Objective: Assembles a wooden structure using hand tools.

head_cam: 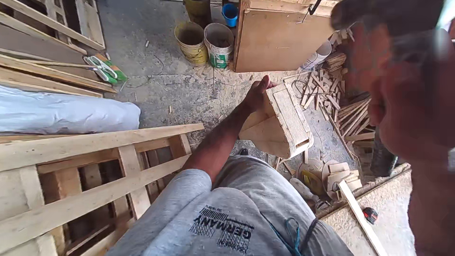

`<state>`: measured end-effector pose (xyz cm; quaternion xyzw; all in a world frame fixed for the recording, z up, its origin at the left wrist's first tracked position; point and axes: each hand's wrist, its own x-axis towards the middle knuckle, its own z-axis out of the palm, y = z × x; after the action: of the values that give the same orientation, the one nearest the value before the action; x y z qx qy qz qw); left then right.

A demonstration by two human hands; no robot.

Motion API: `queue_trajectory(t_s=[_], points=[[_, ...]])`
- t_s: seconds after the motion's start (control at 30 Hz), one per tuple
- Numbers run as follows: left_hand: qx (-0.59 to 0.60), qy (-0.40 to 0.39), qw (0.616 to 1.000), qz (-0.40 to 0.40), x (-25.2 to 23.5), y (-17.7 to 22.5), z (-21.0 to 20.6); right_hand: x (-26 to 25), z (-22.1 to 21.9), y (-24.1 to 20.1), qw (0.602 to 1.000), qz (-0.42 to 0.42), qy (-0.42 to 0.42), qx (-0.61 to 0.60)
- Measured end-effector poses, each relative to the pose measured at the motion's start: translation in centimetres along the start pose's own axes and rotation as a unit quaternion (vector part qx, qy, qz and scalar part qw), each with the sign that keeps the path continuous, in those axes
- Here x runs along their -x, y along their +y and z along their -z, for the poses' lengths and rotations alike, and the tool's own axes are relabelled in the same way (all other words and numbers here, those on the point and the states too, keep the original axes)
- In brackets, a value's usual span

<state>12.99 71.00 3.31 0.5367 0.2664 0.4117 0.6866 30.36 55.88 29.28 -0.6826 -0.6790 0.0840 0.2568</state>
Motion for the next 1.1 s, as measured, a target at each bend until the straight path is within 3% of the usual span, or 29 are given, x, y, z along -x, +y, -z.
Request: queue_trajectory(t_s=[0.07, 0.17, 0.2, 0.37, 0.4, 0.5, 0.53, 0.6, 0.7, 0.77, 0.87, 0.9, 1.03, 1.1], points=[[-0.006, 0.009, 1.000, 0.006, -0.1, 0.2, 0.1, 0.7, -1.5, 0.1, 1.000, -0.005, 0.006, -0.031], [-0.025, 0.028, 0.999, 0.010, 0.4, 0.9, -0.5, 1.9, -5.4, 0.8, 0.987, -0.036, -0.149, 0.058], [-0.025, 0.025, 0.999, 0.010, 0.3, 1.1, -0.4, 1.7, -5.0, 0.5, 0.983, -0.039, -0.157, 0.083], [0.016, 0.012, 1.000, 0.002, 0.2, 0.0, -0.1, 1.3, -0.9, -0.8, 0.999, -0.022, 0.027, -0.013], [0.015, 0.016, 1.000, 0.002, 0.1, 0.0, -0.1, 1.7, -1.8, -0.7, 0.999, -0.023, 0.014, -0.019], [-0.002, 0.028, 1.000, 0.004, 0.6, 0.6, -0.5, 2.6, -5.9, 0.5, 0.983, -0.052, -0.162, 0.063], [-0.007, 0.027, 1.000, 0.005, 0.7, 0.7, -0.6, 2.3, -5.8, 0.4, 0.978, -0.055, -0.181, 0.091], [-0.004, 0.021, 1.000, 0.008, 0.6, 0.4, -0.4, 1.6, -3.8, -0.7, 0.986, -0.048, -0.129, 0.092], [0.013, 0.019, 1.000, 0.008, 0.6, -0.2, -0.2, 1.4, -2.0, -1.7, 0.999, -0.029, 0.010, -0.010], [0.005, 0.022, 1.000, 0.010, 0.6, 0.3, -0.1, 1.9, -4.1, -0.9, 0.999, -0.031, -0.026, -0.024], [-0.002, 0.045, 0.999, 0.010, 1.0, 1.0, -0.8, 1.4, -6.4, -0.3, 0.977, -0.054, -0.192, 0.070], [0.000, 0.041, 0.999, 0.012, 1.0, 1.1, -0.9, 0.9, -5.6, -0.9, 0.976, -0.046, -0.193, 0.092], [0.010, 0.031, 0.999, 0.027, 0.9, 0.3, -0.3, 1.2, -3.6, -2.7, 0.997, -0.021, -0.059, 0.043], [0.006, 0.042, 0.999, 0.027, 1.1, 0.8, -0.5, 1.7, -5.3, -1.8, 0.990, -0.043, -0.122, 0.048]])
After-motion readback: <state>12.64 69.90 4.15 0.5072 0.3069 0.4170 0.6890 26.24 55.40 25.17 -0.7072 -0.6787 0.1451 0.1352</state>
